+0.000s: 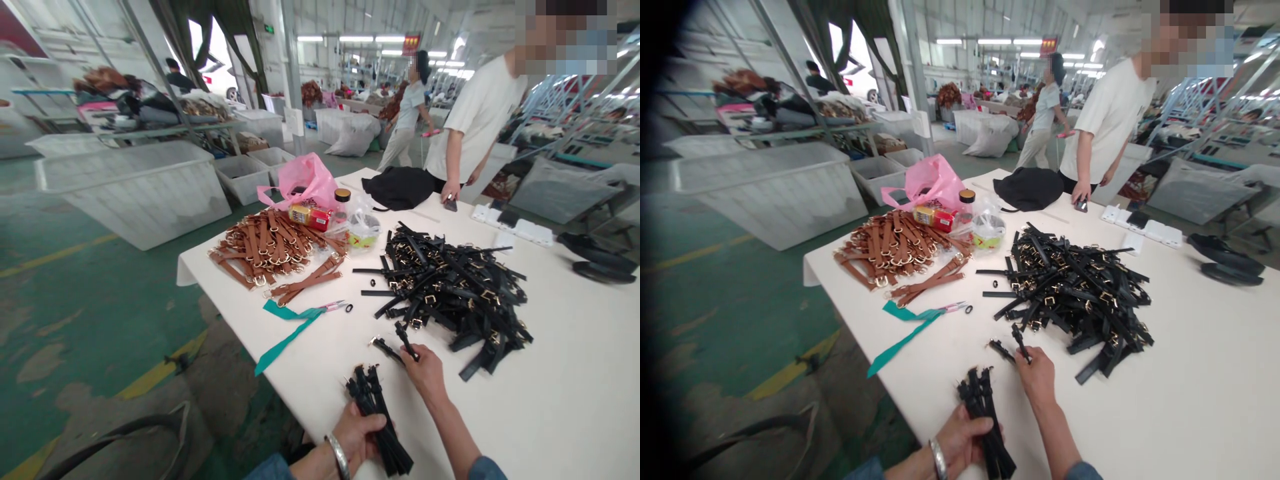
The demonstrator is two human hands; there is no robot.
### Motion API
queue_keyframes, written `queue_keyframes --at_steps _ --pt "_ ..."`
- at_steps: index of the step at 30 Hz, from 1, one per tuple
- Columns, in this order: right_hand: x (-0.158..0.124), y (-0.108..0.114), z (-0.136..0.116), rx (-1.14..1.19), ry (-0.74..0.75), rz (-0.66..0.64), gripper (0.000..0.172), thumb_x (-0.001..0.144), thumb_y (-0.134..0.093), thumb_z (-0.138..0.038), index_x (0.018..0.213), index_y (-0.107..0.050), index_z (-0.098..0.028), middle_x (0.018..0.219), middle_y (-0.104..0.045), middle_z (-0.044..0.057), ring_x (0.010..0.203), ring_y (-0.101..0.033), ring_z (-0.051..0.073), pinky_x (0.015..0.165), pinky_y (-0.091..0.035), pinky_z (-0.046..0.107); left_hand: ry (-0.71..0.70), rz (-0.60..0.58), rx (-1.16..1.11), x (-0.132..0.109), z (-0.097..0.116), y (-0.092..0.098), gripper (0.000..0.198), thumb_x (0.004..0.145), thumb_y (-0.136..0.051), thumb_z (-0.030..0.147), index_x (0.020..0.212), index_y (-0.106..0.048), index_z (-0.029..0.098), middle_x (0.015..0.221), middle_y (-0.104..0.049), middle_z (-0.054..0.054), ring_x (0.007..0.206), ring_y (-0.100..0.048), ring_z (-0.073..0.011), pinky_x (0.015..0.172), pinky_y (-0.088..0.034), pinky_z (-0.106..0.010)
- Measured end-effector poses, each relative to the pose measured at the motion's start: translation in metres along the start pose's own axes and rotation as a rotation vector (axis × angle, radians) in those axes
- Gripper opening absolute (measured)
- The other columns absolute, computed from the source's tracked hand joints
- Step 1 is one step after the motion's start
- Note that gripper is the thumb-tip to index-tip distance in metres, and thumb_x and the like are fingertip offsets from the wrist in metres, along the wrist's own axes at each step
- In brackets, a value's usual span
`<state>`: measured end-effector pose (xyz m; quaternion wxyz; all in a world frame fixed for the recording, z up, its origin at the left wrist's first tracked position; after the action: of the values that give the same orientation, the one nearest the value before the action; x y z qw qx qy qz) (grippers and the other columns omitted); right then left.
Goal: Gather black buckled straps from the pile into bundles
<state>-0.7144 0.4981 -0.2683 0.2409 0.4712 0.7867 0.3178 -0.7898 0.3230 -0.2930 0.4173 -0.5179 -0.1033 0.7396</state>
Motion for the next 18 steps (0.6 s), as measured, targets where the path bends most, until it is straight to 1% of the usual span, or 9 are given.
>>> queue_keyframes --at_steps 4,9,12,15,18 --pt "0.001 -0.011 -0.002 -0.043 0.021 -0.089 0.025 0.066 -0.052 -0.040 0.069 -0.067 -0.019 0.065 -0.065 0.004 0.061 -0.056 0.020 0.059 -0.037 0.029 -0.005 -0.018 -0.003 0.001 -0.001 0.001 0.046 0.051 -0.071 0.019 0.084 -0.040 0.018 0.067 -0.065 -0.005 0.063 -0.063 -0.0230 0.065 -0.047 -0.042" --pt "-0.010 -0.014 -0.002 -0.079 0.023 -0.119 0.020 0.063 -0.055 -0.037 0.068 -0.066 -0.021 0.067 -0.065 0.002 0.064 -0.056 0.019 0.060 -0.036 0.028 -0.015 -0.021 0.009 0.003 -0.002 0.001 0.049 0.051 -0.071 0.021 0.086 -0.037 0.019 0.067 -0.066 -0.006 0.063 -0.063 -0.0248 0.065 -0.046 -0.043" --pt "-0.018 -0.013 0.000 -0.092 0.006 -0.115 0.019 0.063 -0.055 -0.037 0.067 -0.066 -0.021 0.068 -0.066 0.002 0.064 -0.056 0.019 0.060 -0.036 0.028 -0.020 -0.012 0.023 0.005 -0.002 0.001 0.049 0.051 -0.071 0.023 0.085 -0.036 0.019 0.066 -0.065 -0.006 0.061 -0.063 -0.0247 0.065 -0.046 -0.043" --pt "-0.026 -0.010 0.004 -0.099 -0.020 -0.090 0.020 0.064 -0.053 -0.037 0.066 -0.065 -0.021 0.070 -0.066 0.003 0.064 -0.056 0.019 0.060 -0.035 0.028 -0.008 0.023 0.034 0.006 -0.003 0.001 0.049 0.050 -0.070 0.023 0.084 -0.035 0.019 0.065 -0.065 -0.006 0.057 -0.063 -0.0242 0.062 -0.046 -0.042" --pt "-0.036 -0.006 0.009 -0.094 -0.052 -0.080 0.019 0.064 -0.053 -0.037 0.063 -0.064 -0.022 0.065 -0.066 0.003 0.061 -0.055 0.019 0.058 -0.035 0.028 0.007 0.052 0.043 0.007 -0.003 0.000 0.048 0.050 -0.069 0.023 0.083 -0.034 0.020 0.064 -0.065 -0.007 0.054 -0.062 -0.0235 0.059 -0.046 -0.040"
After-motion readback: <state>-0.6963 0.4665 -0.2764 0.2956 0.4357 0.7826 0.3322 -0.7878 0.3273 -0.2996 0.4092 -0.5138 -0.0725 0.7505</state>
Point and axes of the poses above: each hand's wrist, its own x-axis towards the middle knuckle, its own y-axis out of the back of the hand, z = x × y, the point moved 1 cm from there along x, towards the middle knuckle
